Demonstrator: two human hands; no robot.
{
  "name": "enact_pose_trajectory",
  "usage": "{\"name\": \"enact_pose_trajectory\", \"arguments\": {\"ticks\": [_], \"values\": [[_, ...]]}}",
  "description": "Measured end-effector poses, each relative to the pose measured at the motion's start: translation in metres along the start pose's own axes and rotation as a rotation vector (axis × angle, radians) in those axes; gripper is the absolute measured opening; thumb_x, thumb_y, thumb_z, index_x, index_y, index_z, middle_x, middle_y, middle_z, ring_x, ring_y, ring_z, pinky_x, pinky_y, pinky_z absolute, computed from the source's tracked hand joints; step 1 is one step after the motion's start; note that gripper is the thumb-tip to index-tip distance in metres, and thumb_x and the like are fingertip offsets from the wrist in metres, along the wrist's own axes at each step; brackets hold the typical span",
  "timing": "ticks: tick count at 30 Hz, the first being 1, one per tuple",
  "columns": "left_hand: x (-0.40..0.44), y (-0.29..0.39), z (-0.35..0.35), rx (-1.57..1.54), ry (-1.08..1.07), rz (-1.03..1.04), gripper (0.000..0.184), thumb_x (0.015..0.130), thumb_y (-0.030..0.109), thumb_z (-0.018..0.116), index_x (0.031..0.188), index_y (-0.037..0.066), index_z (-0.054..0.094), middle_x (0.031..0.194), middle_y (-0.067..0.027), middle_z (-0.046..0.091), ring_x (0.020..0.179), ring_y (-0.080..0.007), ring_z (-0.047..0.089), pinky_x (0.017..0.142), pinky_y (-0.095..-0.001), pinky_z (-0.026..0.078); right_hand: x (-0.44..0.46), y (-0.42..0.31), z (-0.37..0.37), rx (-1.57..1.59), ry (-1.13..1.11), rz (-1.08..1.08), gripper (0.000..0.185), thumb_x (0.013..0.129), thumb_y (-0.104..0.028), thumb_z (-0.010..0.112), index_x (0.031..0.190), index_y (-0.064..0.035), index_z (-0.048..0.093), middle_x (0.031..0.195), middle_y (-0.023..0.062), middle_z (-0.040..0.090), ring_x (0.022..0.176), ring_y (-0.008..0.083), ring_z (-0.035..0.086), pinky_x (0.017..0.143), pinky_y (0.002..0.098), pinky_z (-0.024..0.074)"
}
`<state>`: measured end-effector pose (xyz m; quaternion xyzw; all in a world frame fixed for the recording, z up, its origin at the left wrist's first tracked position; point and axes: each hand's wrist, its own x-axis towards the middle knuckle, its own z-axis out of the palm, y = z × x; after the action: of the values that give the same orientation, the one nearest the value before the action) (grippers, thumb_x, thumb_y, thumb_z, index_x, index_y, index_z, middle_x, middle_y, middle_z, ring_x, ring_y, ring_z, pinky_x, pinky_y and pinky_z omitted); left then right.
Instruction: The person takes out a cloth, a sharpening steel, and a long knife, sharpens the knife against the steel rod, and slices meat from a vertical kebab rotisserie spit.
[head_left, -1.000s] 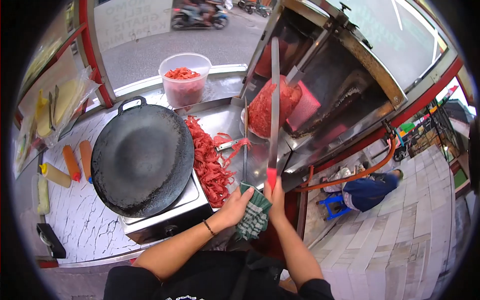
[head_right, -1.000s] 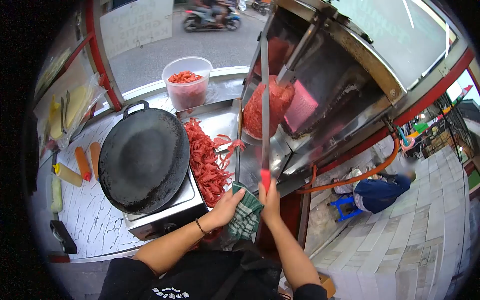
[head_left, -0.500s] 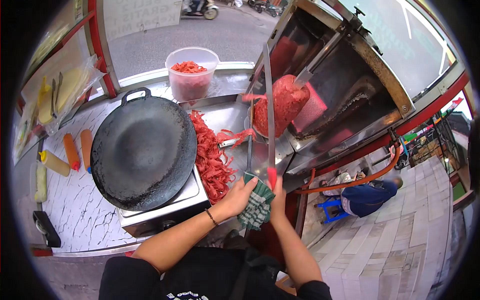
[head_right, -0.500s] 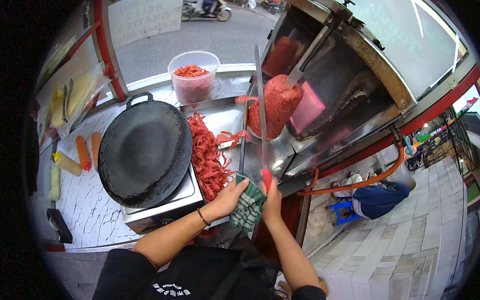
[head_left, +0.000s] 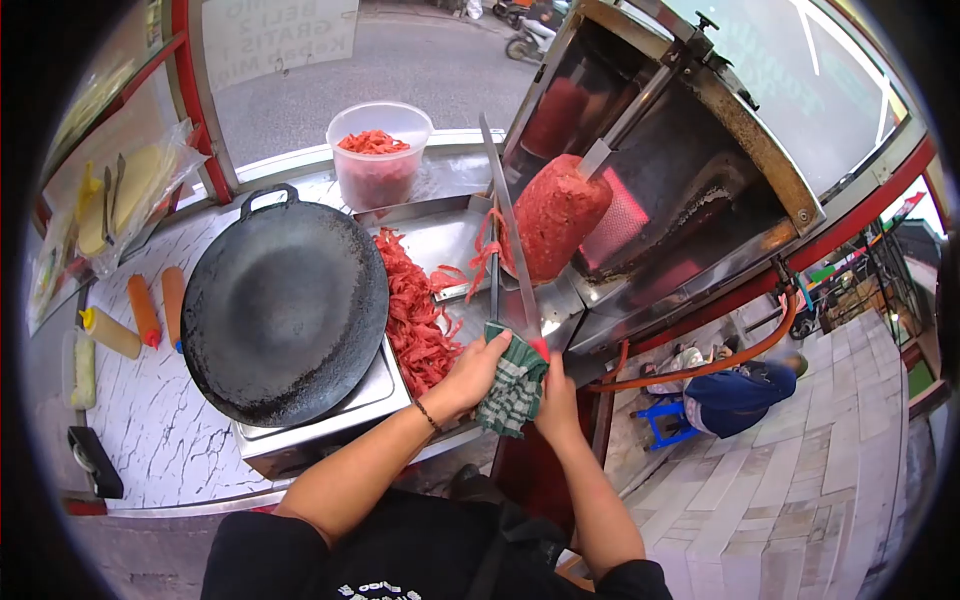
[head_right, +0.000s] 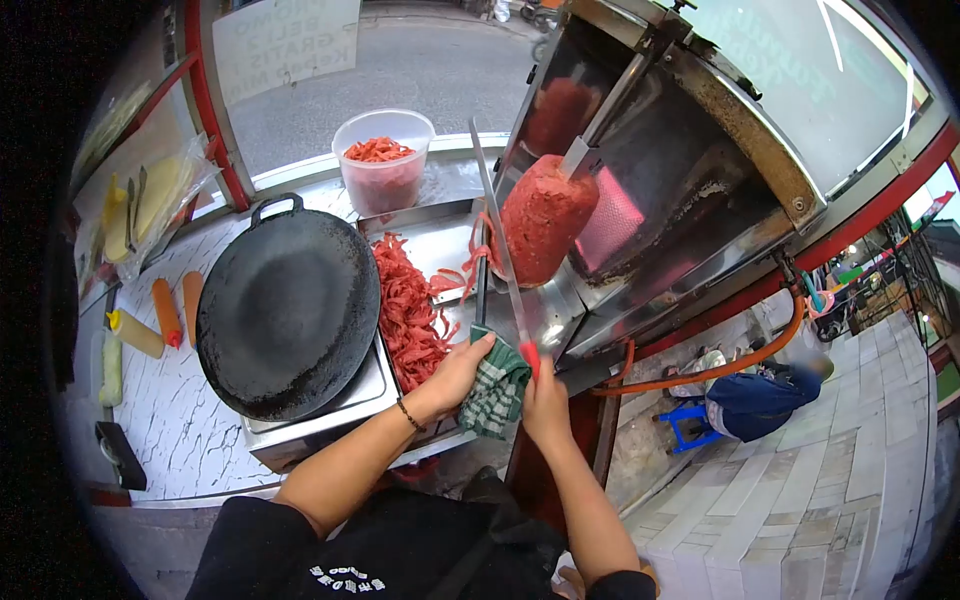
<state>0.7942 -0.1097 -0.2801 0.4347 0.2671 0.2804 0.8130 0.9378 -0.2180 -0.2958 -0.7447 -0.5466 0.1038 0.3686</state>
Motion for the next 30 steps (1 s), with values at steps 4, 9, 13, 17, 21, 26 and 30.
{"name": "enact_pose_trajectory", "arguments": {"ticks": [4, 9, 13, 17, 21, 26, 30], "values": [[0.001, 0.016, 0.005, -0.189, -0.017, -0.079, 0.041, 0.101, 0.037, 0.044, 0.094, 0.001, 0.062, 0.084, -0.006, 0.066, 0.074, -0.0133, 0.062, 0.07, -0.0297, 0.051, -0.059, 0.005, -0.007, -0.102, 0.041, 0.031, 0.025, 0.095, -0.012, 0.05, 0.116, -0.0024, 0.043, 0.084, 0.0298, 0.06, 0.085, 0.0504, 0.058, 0.065, 0.0526, 0.0451], [-0.003, 0.024, 0.001, -0.446, -0.089, -0.28, 0.042, 0.099, 0.04, 0.045, 0.098, 0.003, 0.063, 0.091, -0.0099, 0.07, 0.077, -0.0189, 0.068, 0.069, -0.0341, 0.057, -0.013, -0.023, -0.037, -0.171, -0.047, 0.051, 0.019, 0.096, -0.017, 0.053, 0.102, -0.0027, 0.043, 0.079, 0.0283, 0.059, 0.08, 0.0502, 0.057, 0.064, 0.0528, 0.0434], [0.004, 0.014, -0.026, -0.814, -0.41, -0.094, 0.033, 0.095, 0.037, 0.05, 0.106, 0.008, 0.063, 0.104, -0.0136, 0.067, 0.086, -0.0268, 0.067, 0.07, -0.0369, 0.058, -0.066, -0.007, -0.108, -0.195, -0.231, 0.138, 0.022, 0.095, -0.022, 0.055, 0.106, -0.0048, 0.047, 0.081, 0.0292, 0.06, 0.083, 0.0513, 0.057, 0.066, 0.0546, 0.0429], [-0.008, 0.027, -0.028, -0.964, -0.381, -0.235, 0.024, 0.092, 0.033, 0.052, 0.098, 0.011, 0.062, 0.093, -0.0116, 0.067, 0.072, -0.0255, 0.064, 0.056, -0.0373, 0.052, -0.102, -0.002, -0.185, -0.31, -0.35, 0.274, 0.023, 0.093, -0.021, 0.057, 0.104, -0.0032, 0.049, 0.08, 0.0292, 0.059, 0.083, 0.0507, 0.056, 0.067, 0.0517, 0.0432], [-0.015, 0.036, -0.025, -0.858, -0.244, -0.297, 0.018, 0.091, 0.031, 0.054, 0.09, 0.014, 0.06, 0.081, -0.0083, 0.066, 0.06, -0.0245, 0.061, 0.047, -0.035, 0.046, -0.084, -0.017, -0.201, -0.407, -0.396, 0.286, 0.022, 0.093, -0.019, 0.057, 0.102, -0.0026, 0.047, 0.077, 0.0274, 0.057, 0.077, 0.0485, 0.056, 0.063, 0.0502, 0.0407], [-0.012, 0.033, -0.03, -0.87, -0.168, -0.303, 0.021, 0.093, 0.032, 0.05, 0.088, 0.014, 0.06, 0.075, -0.0095, 0.063, 0.056, -0.0263, 0.06, 0.047, -0.0381, 0.048, -0.087, -0.021, -0.216, -0.441, -0.391, 0.239, 0.023, 0.093, -0.02, 0.057, 0.102, -0.0022, 0.046, 0.077, 0.0279, 0.057, 0.079, 0.0491, 0.055, 0.064, 0.0503, 0.0407], [-0.011, 0.031, -0.031, -0.791, -0.194, -0.335, 0.023, 0.094, 0.032, 0.049, 0.089, 0.013, 0.06, 0.075, -0.01, 0.063, 0.059, -0.0277, 0.063, 0.048, -0.0403, 0.05, -0.074, -0.038, -0.215, -0.466, -0.441, 0.289, 0.023, 0.093, -0.02, 0.057, 0.098, -0.0018, 0.044, 0.081, 0.0288, 0.058, 0.083, 0.0503, 0.055, 0.067, 0.0519, 0.0421]]}}
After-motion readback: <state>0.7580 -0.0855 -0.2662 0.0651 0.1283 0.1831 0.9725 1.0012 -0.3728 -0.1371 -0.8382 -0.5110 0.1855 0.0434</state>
